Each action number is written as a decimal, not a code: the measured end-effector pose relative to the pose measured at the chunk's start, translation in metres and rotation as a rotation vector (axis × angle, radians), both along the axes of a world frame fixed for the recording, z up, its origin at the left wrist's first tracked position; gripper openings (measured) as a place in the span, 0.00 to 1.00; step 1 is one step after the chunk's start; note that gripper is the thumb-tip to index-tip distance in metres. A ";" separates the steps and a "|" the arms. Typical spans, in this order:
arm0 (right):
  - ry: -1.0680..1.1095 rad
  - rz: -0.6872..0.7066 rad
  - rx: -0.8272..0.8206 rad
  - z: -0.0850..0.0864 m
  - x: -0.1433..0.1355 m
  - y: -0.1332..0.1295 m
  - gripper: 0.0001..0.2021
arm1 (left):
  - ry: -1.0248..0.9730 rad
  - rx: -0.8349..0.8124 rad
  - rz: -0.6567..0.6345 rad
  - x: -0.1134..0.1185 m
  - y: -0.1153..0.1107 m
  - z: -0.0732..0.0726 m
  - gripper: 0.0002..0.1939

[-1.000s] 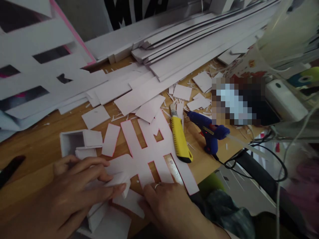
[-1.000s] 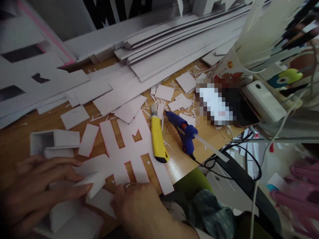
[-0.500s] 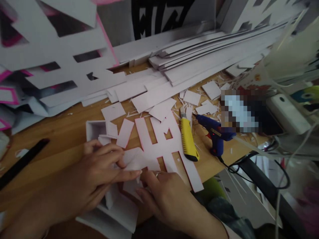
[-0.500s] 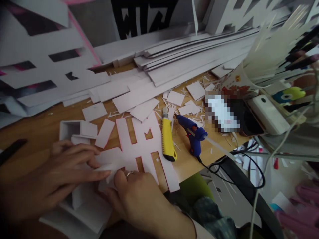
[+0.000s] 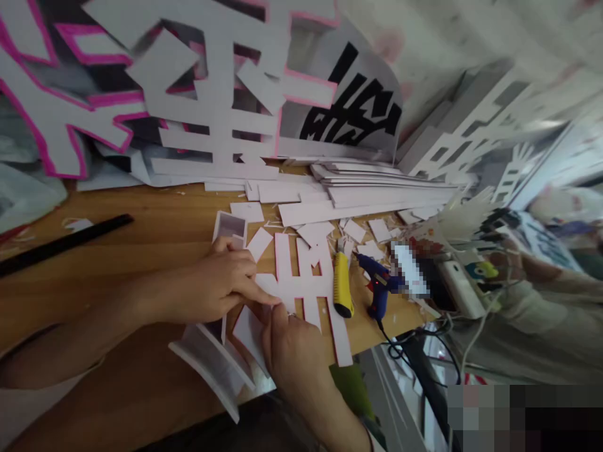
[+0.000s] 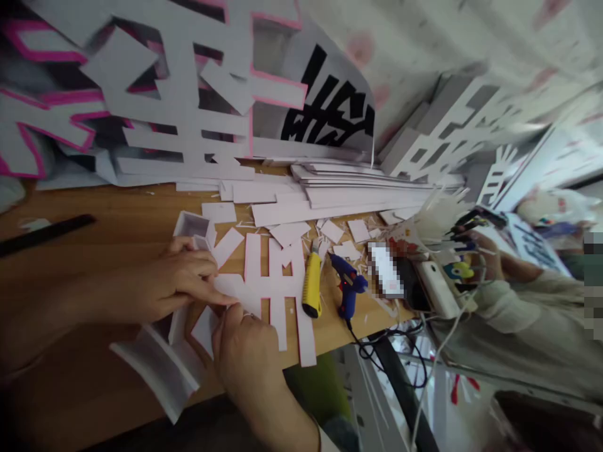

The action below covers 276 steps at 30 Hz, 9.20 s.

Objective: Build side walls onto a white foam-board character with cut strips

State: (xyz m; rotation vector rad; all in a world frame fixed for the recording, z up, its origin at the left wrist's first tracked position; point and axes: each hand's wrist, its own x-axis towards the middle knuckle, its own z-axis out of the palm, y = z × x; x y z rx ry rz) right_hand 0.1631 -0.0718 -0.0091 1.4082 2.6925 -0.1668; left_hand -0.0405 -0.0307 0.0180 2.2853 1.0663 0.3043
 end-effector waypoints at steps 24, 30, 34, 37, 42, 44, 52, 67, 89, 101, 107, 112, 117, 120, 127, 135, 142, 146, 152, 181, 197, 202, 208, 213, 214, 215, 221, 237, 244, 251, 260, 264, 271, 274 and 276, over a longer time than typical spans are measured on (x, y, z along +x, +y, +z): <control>-0.172 0.005 -0.016 -0.004 0.007 0.000 0.04 | -0.020 0.202 0.372 0.030 -0.004 -0.021 0.19; -0.208 -0.021 -0.020 -0.002 0.002 0.001 0.05 | 0.028 0.209 0.387 0.031 -0.007 -0.017 0.23; -0.221 -0.010 -0.039 0.000 0.000 0.001 0.06 | 0.093 0.237 0.415 0.031 -0.006 -0.017 0.27; -0.216 -0.009 -0.034 0.000 0.000 0.000 0.06 | -0.010 0.131 0.439 0.029 -0.003 -0.014 0.26; -0.254 -0.045 -0.071 0.001 -0.002 0.001 0.06 | -0.151 0.053 0.431 0.025 -0.002 -0.014 0.19; -0.247 -0.040 -0.071 0.001 -0.002 0.001 0.06 | -0.168 0.082 0.421 0.024 -0.003 -0.015 0.18; -0.118 0.022 0.082 -0.016 0.005 -0.002 0.07 | -0.188 -0.012 0.407 0.021 -0.003 -0.010 0.12; -0.140 0.071 -0.017 -0.007 0.003 0.003 0.05 | -0.156 0.026 0.382 0.022 -0.003 -0.017 0.11; -0.090 0.062 0.145 -0.018 0.008 -0.002 0.06 | -0.171 0.043 0.391 0.024 -0.006 -0.012 0.08; -0.154 0.051 0.059 -0.012 0.005 0.000 0.06 | -0.157 0.068 0.402 0.026 -0.005 -0.013 0.12; -0.074 0.047 0.122 -0.015 0.008 -0.001 0.08 | -0.147 0.092 0.399 0.027 -0.005 -0.014 0.12; -0.045 0.052 0.121 -0.020 0.010 -0.001 0.09 | -0.119 0.090 0.399 0.026 -0.006 -0.013 0.12; -0.078 0.055 0.125 -0.024 0.011 -0.002 0.07 | -0.117 0.101 0.405 0.026 -0.008 -0.014 0.13; -0.106 0.043 0.141 -0.024 0.012 -0.003 0.05 | -0.127 0.112 0.408 0.026 -0.007 -0.016 0.12; -0.047 0.053 0.190 -0.020 0.009 -0.003 0.06 | -0.138 0.119 0.407 0.026 -0.006 -0.016 0.13; 0.007 0.058 0.213 -0.021 0.010 -0.004 0.08 | -0.092 0.134 0.402 0.026 -0.008 -0.016 0.15; -0.030 0.071 0.167 -0.016 0.009 -0.001 0.08 | -0.064 0.119 0.394 0.026 -0.008 -0.015 0.16; -0.037 0.049 0.166 -0.017 0.010 -0.002 0.09 | -0.043 0.140 0.384 0.026 -0.008 -0.015 0.22; 0.002 0.053 0.187 -0.017 0.008 -0.002 0.09 | -0.039 0.151 0.375 0.026 -0.006 -0.016 0.23; 0.014 0.047 0.168 -0.020 0.011 -0.004 0.08 | -0.085 0.127 0.381 0.025 -0.008 -0.010 0.21; 0.030 0.058 0.153 -0.016 0.009 -0.003 0.10 | -0.065 0.119 0.401 0.025 -0.008 -0.012 0.20; -0.006 0.051 0.107 -0.014 0.006 0.000 0.09 | -0.074 0.087 0.429 0.026 -0.006 -0.014 0.17; 0.173 0.001 -0.144 0.004 0.027 0.005 0.15 | -0.110 0.054 0.454 0.028 -0.005 -0.013 0.15; 0.420 -0.405 0.177 0.007 0.077 0.032 0.17 | -0.148 0.058 0.444 0.027 -0.005 -0.013 0.16; 0.393 -0.429 0.245 0.004 0.084 0.039 0.17 | -0.147 0.055 0.446 0.027 -0.005 -0.014 0.15; 0.363 -0.446 0.296 -0.001 0.090 0.046 0.18 | -0.147 0.054 0.446 0.027 -0.005 -0.014 0.15; 0.215 -0.504 0.261 -0.020 0.089 0.060 0.20 | -0.160 0.131 0.418 0.027 -0.005 -0.020 0.14; 1.320 -0.572 -0.420 0.015 0.090 0.012 0.16 | -0.060 0.033 0.432 0.027 -0.005 -0.012 0.13; 1.542 -0.305 -0.720 0.003 0.085 0.005 0.10 | -0.113 0.038 0.429 0.027 -0.004 -0.013 0.14; 0.707 0.091 -0.172 0.025 0.095 0.037 0.17 | -0.104 0.053 0.420 0.027 -0.004 -0.013 0.14; 0.253 0.309 0.088 0.010 0.074 0.066 0.31 | -0.107 0.106 0.414 0.025 -0.003 -0.020 0.14; 0.215 0.331 0.107 0.008 0.072 0.068 0.32 | -0.106 0.118 0.419 0.026 -0.002 -0.023 0.14; 0.202 0.380 0.127 0.009 0.073 0.072 0.32 | -0.101 0.106 0.429 0.027 -0.002 -0.019 0.14; 0.192 0.396 0.152 0.010 0.071 0.072 0.32 | -0.099 0.106 0.428 0.027 -0.003 -0.018 0.15; 0.177 0.408 0.183 0.011 0.070 0.072 0.32 | -0.100 0.114 0.427 0.027 -0.003 -0.018 0.15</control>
